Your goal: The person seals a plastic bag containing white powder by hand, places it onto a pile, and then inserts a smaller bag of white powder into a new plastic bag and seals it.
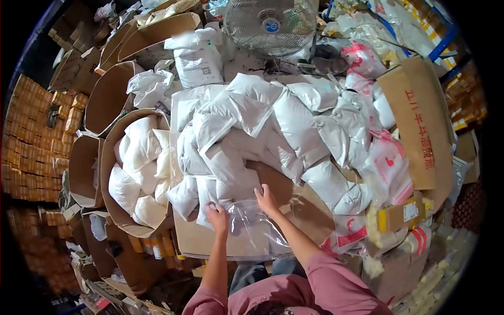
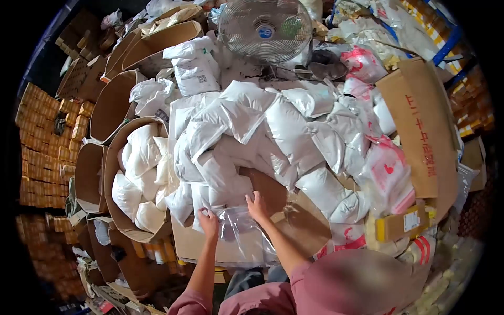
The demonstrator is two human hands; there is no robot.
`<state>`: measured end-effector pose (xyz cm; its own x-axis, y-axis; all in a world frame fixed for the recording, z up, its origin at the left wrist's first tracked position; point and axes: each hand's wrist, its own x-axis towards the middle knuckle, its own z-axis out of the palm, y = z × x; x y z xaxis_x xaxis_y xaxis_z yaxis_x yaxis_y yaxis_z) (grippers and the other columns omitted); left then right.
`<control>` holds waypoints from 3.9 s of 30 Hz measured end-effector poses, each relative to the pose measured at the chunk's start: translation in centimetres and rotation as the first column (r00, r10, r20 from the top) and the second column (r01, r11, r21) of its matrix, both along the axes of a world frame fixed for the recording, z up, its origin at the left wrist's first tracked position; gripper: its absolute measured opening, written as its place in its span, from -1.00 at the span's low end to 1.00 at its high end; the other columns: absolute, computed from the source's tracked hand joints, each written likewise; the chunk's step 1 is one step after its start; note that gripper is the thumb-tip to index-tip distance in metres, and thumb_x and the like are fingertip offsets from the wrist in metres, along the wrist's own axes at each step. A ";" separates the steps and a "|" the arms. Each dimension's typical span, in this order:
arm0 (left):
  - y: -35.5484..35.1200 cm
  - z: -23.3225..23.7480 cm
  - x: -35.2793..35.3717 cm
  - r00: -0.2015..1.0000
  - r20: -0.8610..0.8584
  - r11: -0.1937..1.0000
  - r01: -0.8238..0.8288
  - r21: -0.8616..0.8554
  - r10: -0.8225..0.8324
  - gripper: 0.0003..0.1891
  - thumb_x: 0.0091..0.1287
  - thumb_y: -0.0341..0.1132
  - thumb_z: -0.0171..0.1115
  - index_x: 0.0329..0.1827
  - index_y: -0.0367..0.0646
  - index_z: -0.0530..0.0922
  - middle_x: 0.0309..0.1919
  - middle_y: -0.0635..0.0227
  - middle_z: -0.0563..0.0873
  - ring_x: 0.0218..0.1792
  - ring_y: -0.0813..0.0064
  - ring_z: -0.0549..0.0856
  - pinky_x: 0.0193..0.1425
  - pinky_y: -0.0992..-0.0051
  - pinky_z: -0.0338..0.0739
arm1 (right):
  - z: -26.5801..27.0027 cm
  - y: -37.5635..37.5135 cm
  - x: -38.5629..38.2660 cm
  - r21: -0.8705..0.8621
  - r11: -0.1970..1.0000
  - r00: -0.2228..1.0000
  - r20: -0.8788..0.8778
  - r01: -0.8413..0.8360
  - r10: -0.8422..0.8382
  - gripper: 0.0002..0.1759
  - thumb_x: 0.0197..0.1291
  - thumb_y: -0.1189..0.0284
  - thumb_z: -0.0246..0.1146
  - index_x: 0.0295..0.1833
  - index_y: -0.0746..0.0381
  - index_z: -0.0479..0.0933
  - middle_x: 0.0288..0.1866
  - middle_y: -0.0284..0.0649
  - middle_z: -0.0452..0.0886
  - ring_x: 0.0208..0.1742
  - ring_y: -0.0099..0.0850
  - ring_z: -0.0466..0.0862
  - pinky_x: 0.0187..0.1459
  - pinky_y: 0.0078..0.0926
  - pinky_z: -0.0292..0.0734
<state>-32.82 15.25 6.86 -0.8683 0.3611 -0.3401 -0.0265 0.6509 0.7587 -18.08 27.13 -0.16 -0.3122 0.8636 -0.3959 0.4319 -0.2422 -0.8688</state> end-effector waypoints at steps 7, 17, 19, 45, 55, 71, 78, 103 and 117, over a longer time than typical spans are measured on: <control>2.4 1.1 -0.5 0.999 -0.048 0.999 -0.011 -0.048 0.008 -0.78 0.37 -0.33 0.13 -0.11 -0.35 0.47 -0.67 0.21 0.59 -0.64 0.42 0.57 -0.49 0.34 0.44 | 1.5 4.0 -0.8 -0.179 0.973 0.951 -0.296 -0.145 0.087 -0.69 0.38 0.22 0.17 -0.24 0.27 0.52 -0.52 -0.43 0.42 -0.53 -0.67 0.39 -0.53 -0.55 0.32; -0.4 1.7 2.0 0.691 0.673 0.841 -0.507 0.190 0.264 -0.65 0.39 -0.21 0.13 0.10 -0.28 0.55 -0.35 0.31 0.68 -0.43 0.52 0.62 -0.40 0.47 0.54 | 18.1 0.3 -1.9 0.163 0.979 0.892 -0.416 -0.118 0.177 -0.67 0.31 0.31 0.24 -0.37 0.37 0.46 -0.62 -0.16 0.28 -0.50 -0.63 0.25 -0.52 -0.44 0.23; -3.0 4.6 4.4 0.527 0.848 0.875 -0.437 0.206 0.063 -0.65 0.42 -0.17 0.09 0.10 -0.24 0.56 -0.24 0.32 0.69 -0.33 0.50 0.66 -0.28 0.43 0.59 | 20.5 -1.8 -0.3 0.188 0.975 0.899 -0.398 -0.119 0.186 -0.65 0.32 0.29 0.24 -0.37 0.37 0.46 -0.63 -0.18 0.26 -0.51 -0.64 0.24 -0.53 -0.45 0.21; -17.4 8.1 21.7 0.052 0.794 0.757 0.345 0.555 -0.606 -0.58 0.46 0.02 0.05 0.09 -0.12 0.57 -0.16 0.36 0.70 -0.23 0.51 0.70 -0.19 0.40 0.67 | 18.1 -19.8 21.0 -0.121 0.900 0.900 -0.078 0.418 -0.428 -0.71 0.29 0.33 0.27 -0.42 0.29 0.57 -0.60 -0.53 0.39 -0.56 -0.74 0.30 -0.55 -0.64 0.14; -19.3 3.8 23.9 0.247 0.845 0.870 -0.016 0.492 -0.474 -0.57 0.46 0.05 0.06 0.09 -0.12 0.56 -0.16 0.35 0.70 -0.24 0.53 0.69 -0.21 0.43 0.66 | 18.4 -17.1 23.6 -0.459 0.741 0.790 -0.127 0.490 -0.601 -0.80 0.22 0.35 0.31 -0.39 0.23 0.59 -0.58 -0.48 0.47 -0.63 -0.70 0.36 -0.63 -0.66 0.16; -6.5 15.1 18.8 0.531 0.772 0.927 0.314 0.204 -0.350 -0.61 0.46 -0.05 0.11 -0.52 -0.06 0.48 -0.69 0.63 0.32 -0.71 0.73 0.23 -0.63 0.63 0.07 | 19.4 -12.9 27.9 -0.486 0.869 0.908 -0.314 0.096 -0.276 -0.68 0.32 0.27 0.25 -0.45 0.23 0.52 -0.58 -0.54 0.32 -0.53 -0.71 0.28 -0.47 -0.65 0.16; -16.4 -3.7 20.2 0.600 0.421 0.588 0.789 -0.175 -0.680 -0.45 0.48 0.05 0.03 -0.58 -0.21 0.52 -0.73 0.43 0.49 -0.66 0.60 0.47 -0.56 0.46 0.34 | 2.3 -18.3 28.1 -0.112 0.992 0.992 -0.118 -0.056 0.043 -0.64 0.31 0.19 0.24 -0.37 0.28 0.56 -0.57 -0.41 0.47 -0.49 -0.66 0.44 -0.42 -0.58 0.34; -22.8 -5.5 21.9 0.394 0.756 0.844 0.361 0.396 -0.523 -0.93 0.38 -0.53 0.21 -0.17 -0.23 0.49 -0.19 0.40 0.58 -0.13 0.60 0.52 0.01 0.57 0.42 | 2.1 -21.3 33.0 0.022 0.972 0.972 -0.004 -0.234 0.234 -0.93 0.23 0.61 0.21 -0.18 0.35 0.49 -0.36 -0.10 0.53 -0.38 -0.17 0.56 -0.30 -0.41 0.47; -19.4 -6.8 27.8 0.952 0.229 0.947 0.130 0.294 -0.202 -0.88 0.36 -0.61 0.06 -0.23 -0.25 0.30 0.31 -0.24 0.38 0.26 0.29 0.47 0.26 0.46 0.32 | 0.5 -19.9 24.3 0.199 0.968 0.952 0.234 0.151 -0.196 -0.94 0.32 0.60 0.14 -0.23 0.33 0.39 -0.39 -0.18 0.45 -0.38 -0.38 0.51 -0.33 -0.48 0.39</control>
<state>-4.98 -4.11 0.02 -0.6856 0.6024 -0.4088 -0.1505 0.4322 0.8892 6.22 7.18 0.31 -0.0621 0.9586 -0.2777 0.6054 -0.1850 -0.7741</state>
